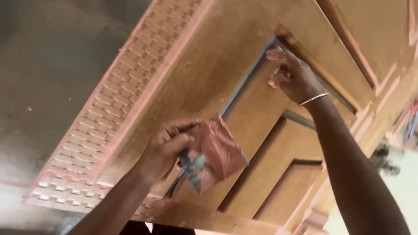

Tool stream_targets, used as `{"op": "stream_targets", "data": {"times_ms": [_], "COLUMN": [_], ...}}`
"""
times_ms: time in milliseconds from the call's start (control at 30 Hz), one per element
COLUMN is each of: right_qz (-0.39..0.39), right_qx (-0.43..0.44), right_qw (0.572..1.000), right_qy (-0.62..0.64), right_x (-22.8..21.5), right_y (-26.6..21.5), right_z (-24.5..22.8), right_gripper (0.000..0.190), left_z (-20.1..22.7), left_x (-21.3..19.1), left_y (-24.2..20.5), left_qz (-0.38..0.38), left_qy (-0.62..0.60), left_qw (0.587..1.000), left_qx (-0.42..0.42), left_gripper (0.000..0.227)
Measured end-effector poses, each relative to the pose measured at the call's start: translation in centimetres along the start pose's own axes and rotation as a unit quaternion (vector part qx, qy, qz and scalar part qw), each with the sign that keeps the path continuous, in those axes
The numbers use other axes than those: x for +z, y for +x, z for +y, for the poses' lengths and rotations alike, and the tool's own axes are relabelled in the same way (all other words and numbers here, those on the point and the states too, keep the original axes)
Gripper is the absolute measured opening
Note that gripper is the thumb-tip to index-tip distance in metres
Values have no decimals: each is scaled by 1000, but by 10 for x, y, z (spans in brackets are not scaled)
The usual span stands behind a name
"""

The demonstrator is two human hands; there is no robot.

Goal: The person uses a putty knife to scoop pink filler from a small square board and applies it into the grooves of a large wooden panel. They repeatedly smooth the filler along the recessed lines and edges of the panel's geometric pattern.

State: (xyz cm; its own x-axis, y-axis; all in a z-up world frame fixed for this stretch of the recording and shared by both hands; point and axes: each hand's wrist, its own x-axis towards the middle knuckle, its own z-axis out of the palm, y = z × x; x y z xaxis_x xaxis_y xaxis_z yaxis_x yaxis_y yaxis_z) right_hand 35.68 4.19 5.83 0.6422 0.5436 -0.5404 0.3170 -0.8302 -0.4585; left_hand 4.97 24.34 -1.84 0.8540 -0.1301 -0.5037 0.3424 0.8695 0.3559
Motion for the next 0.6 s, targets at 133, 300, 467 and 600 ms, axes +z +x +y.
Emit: {"op": "stream_targets", "data": {"times_ms": [133,300,467,600], "right_qz": [-2,-65,-94,-60], "right_qx": [-33,12,22,-135], "right_qw": [954,901,931,957], "right_qy": [-297,-429,-353,-250], "right_x": [-8,-32,-29,-18], "right_y": [2,-24,7,21], "right_z": [-11,-49,-46,-1], "right_gripper": [62,68,72,66], "left_z": [-14,15,39,35], "left_x": [-7,5,12,3], "left_y": [-7,7,28,31], "left_qz": [-67,-45,-54,-12], "left_qy": [2,43,64,74], "left_qw": [997,997,994,990], "left_qx": [40,37,71,116], "left_gripper": [38,42,38,39]}}
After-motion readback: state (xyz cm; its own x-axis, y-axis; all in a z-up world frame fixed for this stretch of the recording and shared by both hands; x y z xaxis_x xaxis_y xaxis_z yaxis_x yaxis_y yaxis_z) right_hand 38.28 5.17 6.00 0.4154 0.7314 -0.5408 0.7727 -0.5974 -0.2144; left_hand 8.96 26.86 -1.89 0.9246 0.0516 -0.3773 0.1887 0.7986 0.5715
